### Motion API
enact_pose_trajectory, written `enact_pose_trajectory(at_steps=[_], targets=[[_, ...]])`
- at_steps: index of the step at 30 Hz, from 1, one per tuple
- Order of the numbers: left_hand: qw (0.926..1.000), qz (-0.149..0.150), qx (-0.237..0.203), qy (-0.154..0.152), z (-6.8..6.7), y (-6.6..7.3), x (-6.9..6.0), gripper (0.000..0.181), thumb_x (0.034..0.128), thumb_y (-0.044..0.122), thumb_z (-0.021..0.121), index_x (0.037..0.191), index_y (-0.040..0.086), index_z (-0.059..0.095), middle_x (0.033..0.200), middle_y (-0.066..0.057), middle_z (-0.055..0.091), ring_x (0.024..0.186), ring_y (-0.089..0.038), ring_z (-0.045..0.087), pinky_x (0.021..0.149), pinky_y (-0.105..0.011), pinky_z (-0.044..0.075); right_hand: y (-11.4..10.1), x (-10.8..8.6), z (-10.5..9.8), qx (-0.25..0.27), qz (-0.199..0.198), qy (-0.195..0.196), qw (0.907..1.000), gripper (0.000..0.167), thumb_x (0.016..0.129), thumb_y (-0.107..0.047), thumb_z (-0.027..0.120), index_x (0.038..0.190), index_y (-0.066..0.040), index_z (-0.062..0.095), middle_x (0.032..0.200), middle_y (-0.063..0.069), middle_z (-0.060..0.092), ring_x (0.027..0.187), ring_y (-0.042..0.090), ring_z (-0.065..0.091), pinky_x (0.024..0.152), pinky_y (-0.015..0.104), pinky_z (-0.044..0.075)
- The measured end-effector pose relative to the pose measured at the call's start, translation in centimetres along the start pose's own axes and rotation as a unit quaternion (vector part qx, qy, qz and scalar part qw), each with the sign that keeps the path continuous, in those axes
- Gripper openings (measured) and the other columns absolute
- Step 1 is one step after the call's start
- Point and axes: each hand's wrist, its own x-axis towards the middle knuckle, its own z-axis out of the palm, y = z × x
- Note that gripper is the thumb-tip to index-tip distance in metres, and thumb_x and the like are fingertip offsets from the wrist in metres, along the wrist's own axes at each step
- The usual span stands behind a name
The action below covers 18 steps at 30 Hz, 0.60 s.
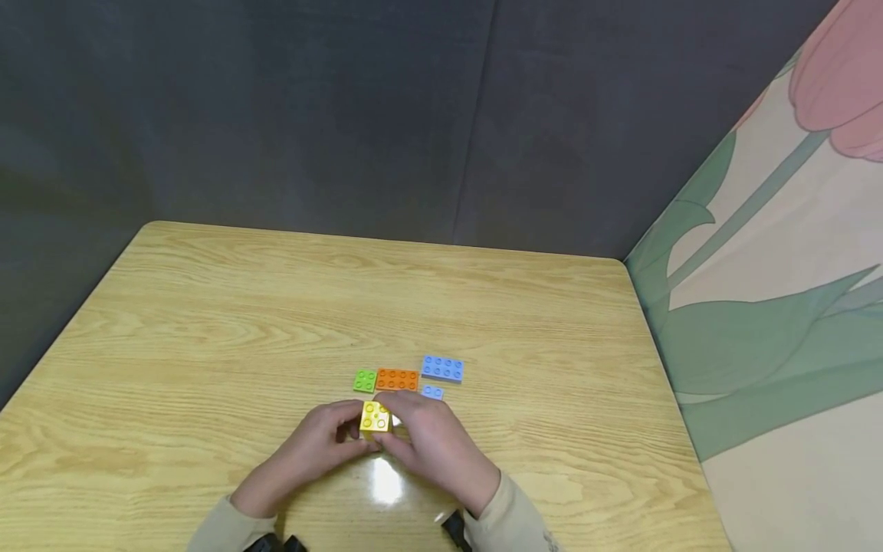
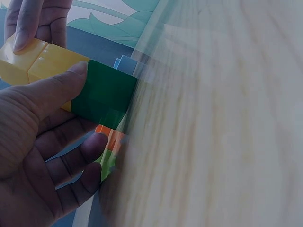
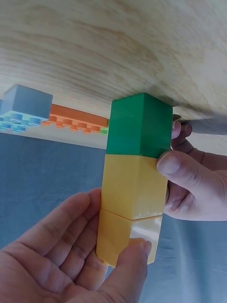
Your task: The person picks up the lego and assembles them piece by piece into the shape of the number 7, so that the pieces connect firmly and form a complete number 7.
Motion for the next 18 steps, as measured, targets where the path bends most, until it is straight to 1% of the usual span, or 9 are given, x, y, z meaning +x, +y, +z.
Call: enact_pose_trajectory(at_steps=[7,14,18], targets=[[1.0000,-0.002,0.009,-0.001,0.04,0.01,0.01,0.030,0.0810,0.028,0.080,0.107,0.019,0.069,0.075,0.013,0.053,0.066,-0.009,0.051,0.057,-0.021,0.045,0.13,-0.03,0.02,-0.006,-0.010,0.008,0.9999,0.031,0.087,-0.020,0.075,0.116,-0.013,0.065,0.115,-0.001,0.067,0.108,0.014,0.062,0.092,0.034,0.052],[0.9998,-0.008,0.017,0.004,0.20,0.07,-0.12,0.034,0.0820,0.033,0.079,0.111,0.018,0.069,0.075,0.010,0.055,0.066,-0.008,0.051,0.057,-0.021,0.044,0.29,-0.11,0.16,-0.006,-0.016,0.012,0.9998,0.032,0.087,-0.022,0.075,0.116,-0.013,0.065,0.115,-0.001,0.067,0.108,0.014,0.062,0.091,0.033,0.052],[0.9998,-0.010,0.018,0.007,0.28,0.21,-0.17,0.034,0.0826,0.035,0.078,0.111,0.018,0.069,0.075,0.008,0.056,0.066,-0.007,0.050,0.057,-0.021,0.044,0.37,-0.16,0.17,-0.005,-0.017,0.015,0.9997,0.031,0.087,-0.022,0.075,0.116,-0.013,0.065,0.114,-0.001,0.068,0.107,0.013,0.062,0.091,0.034,0.052]])
